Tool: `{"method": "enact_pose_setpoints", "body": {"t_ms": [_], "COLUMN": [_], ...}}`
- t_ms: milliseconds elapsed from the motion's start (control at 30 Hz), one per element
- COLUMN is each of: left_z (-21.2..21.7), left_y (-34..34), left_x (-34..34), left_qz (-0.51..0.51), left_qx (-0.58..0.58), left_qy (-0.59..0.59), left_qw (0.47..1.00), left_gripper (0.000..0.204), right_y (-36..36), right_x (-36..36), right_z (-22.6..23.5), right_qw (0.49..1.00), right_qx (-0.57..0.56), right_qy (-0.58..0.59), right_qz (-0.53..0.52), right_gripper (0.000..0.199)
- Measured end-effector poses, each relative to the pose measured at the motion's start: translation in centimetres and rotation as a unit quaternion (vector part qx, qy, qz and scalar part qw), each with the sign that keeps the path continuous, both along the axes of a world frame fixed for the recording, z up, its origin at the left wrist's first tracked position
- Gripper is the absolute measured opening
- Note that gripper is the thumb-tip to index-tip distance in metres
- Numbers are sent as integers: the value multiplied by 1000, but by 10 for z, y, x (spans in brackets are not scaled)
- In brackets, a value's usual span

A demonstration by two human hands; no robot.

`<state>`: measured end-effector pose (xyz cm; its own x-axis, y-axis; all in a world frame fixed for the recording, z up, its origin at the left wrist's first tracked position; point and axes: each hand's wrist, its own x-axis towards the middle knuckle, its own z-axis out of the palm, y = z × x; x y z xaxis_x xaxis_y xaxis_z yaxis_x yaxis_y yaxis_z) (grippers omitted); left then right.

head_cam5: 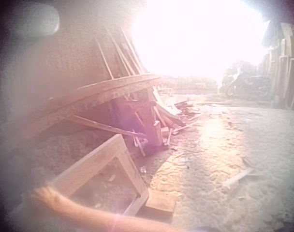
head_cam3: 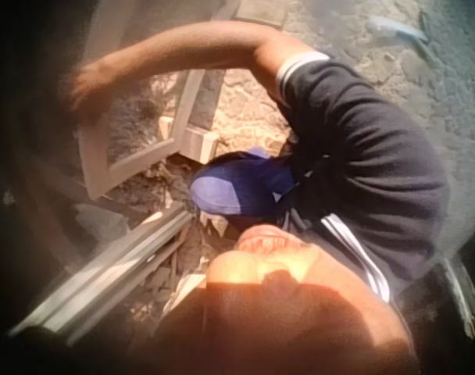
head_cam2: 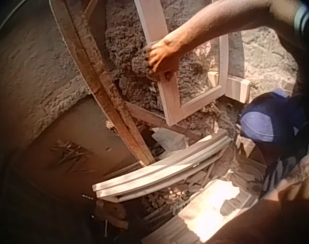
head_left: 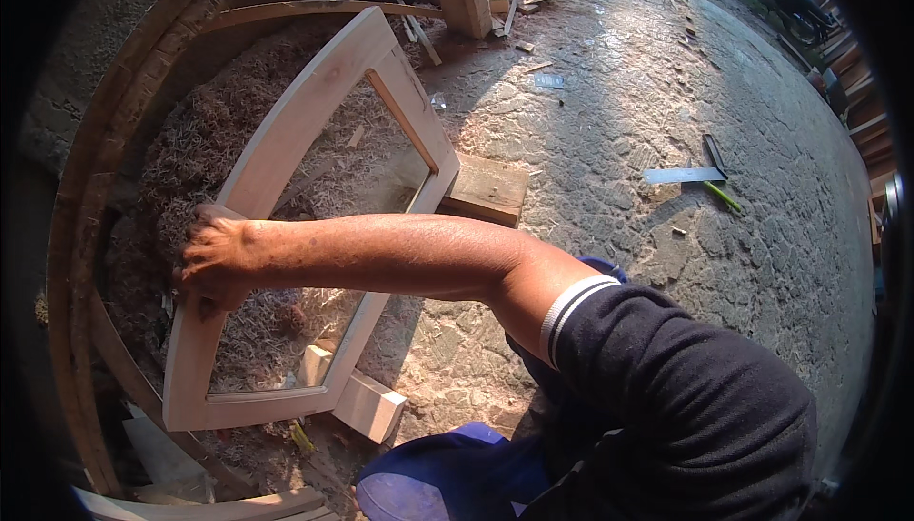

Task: The person assembles a wooden frame by fitting curved and straight pieces together, using a hammer to secure joints. The person then stands, carries the frame, and places it against a wall.

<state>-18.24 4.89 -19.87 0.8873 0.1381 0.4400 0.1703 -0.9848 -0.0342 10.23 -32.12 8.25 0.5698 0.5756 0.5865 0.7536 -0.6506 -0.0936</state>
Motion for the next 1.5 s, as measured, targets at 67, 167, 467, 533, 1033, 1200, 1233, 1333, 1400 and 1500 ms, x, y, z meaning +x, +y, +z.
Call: {"method": "enact_pose_setpoints", "body": {"t_ms": [67, 167, 467, 533, 1033, 1200, 1233, 1333, 1400, 1500], "left_z": [44, 153, 332, 332, 327, 317, 315, 309, 310, 318], "left_y": [-7, -36, -194, -211, -230, -230, -229, -225, -222, -213], "left_x": [1, 53, 193, 200, 190, 192, 194, 197, 198, 199], "left_qz": [13, 5, -135, -160, -299, -294, -276, -298, -291, -287], "left_qx": [77, 112, 53, 45, 28, 59, 63, 30, 53, 72], "left_qy": [-115, -203, 86, 77, -13, 19, 18, 5, 4, 9], "left_qw": [990, 973, 986, 983, 954, 954, 959, 954, 955, 955], "left_gripper": [61, 59, 74, 83, 67, 66, 67, 68, 67, 62], "right_y": [1, 2, -34, -64, -57, -57, -57, -57, -59, -67], "right_x": [-2, -9, -58, -75, -77, -80, -79, -81, -85, -95], "right_z": [-4, 0, -42, -115, -315, -322, -326, -337, -337, -324], "right_qw": [1000, 1000, 891, 810, 230, 250, 264, 278, 261, 281], "right_qx": [-5, -8, 426, 550, 827, 831, 823, 806, 819, 809], "right_qy": [-18, 14, -154, -50, 486, 464, 471, 484, 486, 503], "right_qz": [-7, -7, -45, -197, -163, -177, -178, -196, -159, -118], "right_gripper": [47, 47, 42, 37, 86, 93, 96, 111, 112, 110]}}
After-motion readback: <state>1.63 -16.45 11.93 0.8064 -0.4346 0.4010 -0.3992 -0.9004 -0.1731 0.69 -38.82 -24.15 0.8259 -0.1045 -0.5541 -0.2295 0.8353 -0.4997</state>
